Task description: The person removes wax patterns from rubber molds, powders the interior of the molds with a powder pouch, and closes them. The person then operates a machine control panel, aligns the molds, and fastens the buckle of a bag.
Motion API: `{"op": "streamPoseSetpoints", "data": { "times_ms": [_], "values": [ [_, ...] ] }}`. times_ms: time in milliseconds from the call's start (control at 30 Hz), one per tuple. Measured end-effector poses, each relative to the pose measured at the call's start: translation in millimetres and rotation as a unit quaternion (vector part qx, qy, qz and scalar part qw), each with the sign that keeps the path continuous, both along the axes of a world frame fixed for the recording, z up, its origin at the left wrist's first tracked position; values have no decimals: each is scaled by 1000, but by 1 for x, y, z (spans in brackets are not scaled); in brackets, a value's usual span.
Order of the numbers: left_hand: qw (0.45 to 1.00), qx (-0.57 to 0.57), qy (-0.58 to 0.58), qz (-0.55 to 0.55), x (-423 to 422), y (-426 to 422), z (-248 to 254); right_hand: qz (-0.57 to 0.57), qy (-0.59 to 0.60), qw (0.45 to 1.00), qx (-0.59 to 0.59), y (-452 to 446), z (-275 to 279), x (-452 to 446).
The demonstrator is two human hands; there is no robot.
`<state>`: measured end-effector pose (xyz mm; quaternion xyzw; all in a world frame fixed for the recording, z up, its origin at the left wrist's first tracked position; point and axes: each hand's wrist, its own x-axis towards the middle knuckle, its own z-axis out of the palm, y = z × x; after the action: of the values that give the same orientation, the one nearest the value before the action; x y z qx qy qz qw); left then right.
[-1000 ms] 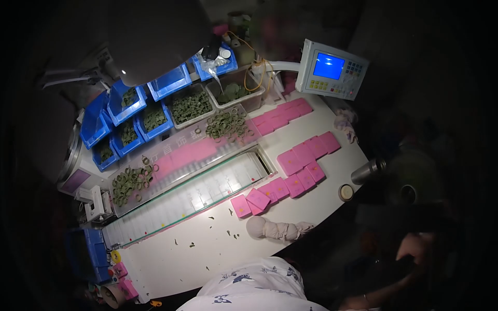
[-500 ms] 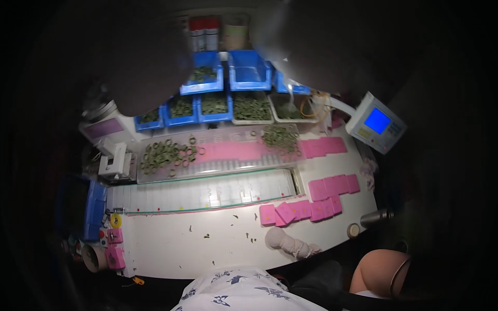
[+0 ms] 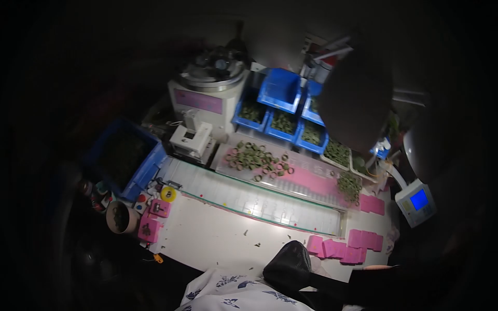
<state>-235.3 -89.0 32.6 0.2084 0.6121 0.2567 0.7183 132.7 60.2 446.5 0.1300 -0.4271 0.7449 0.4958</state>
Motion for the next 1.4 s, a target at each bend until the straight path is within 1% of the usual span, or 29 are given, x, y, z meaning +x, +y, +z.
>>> {"op": "streamPoseSetpoints", "data": {
  "times_ms": [200, 333, 467, 600, 767, 833, 867, 900, 967, 1067, 1167, 1200, 1233, 1300, 1333, 1367, 1400],
  "values": [
    [997, -24, 4, 80, -35, -22, 1, -77, -21, 997, -5, 10, -42, -39],
    [992, -43, 6, 117, -58, -31, -2, -175, -45, 983, -7, 12, -64, -45],
    [990, -60, 5, 127, -78, -35, -5, -293, -71, 953, -16, 16, -82, -42],
    [991, -73, 5, 113, -93, -31, -7, -411, -96, 905, -43, 9, -95, -21],
    [993, -86, 14, 77, -100, -14, -8, -560, -81, 814, -131, -11, -126, 63],
    [994, -89, 19, 59, -97, -6, -8, -547, -44, 829, -112, -15, -163, 130],
    [994, -91, 23, 50, -95, -1, -7, -634, 16, 749, -192, -16, -172, 139],
    [994, -92, 28, 43, -92, 3, -6, -621, 18, 759, -197, -24, -191, 169],
    [994, -95, 38, 29, -87, 11, -3, -647, 35, 726, -231, -36, -222, 201],
    [994, -101, 51, 7, -79, 20, 1, -689, 58, 661, -293, -57, -253, 234],
    [992, -110, 62, -15, -71, 29, 2, -705, 88, 642, -290, -72, -278, 261],
    [991, -113, 66, -21, -70, 33, 2, -710, 62, 649, -265, -76, -297, 279],
    [991, -115, 68, -27, -67, 35, 3, -702, -4, 670, -240, -87, -325, 306],
    [990, -120, 73, -34, -65, 39, 3, -779, -17, 495, -384, -72, -323, 276],
    [989, -121, 76, -37, -63, 39, 3, -794, -66, 445, -410, -68, -334, 271],
    [989, -122, 77, -39, -64, 39, 5, -809, -129, 348, -456, -56, -330, 248],
    [989, -122, 78, -39, -63, 39, 6, -797, -194, 337, -462, -53, -338, 237]
  ]
}}
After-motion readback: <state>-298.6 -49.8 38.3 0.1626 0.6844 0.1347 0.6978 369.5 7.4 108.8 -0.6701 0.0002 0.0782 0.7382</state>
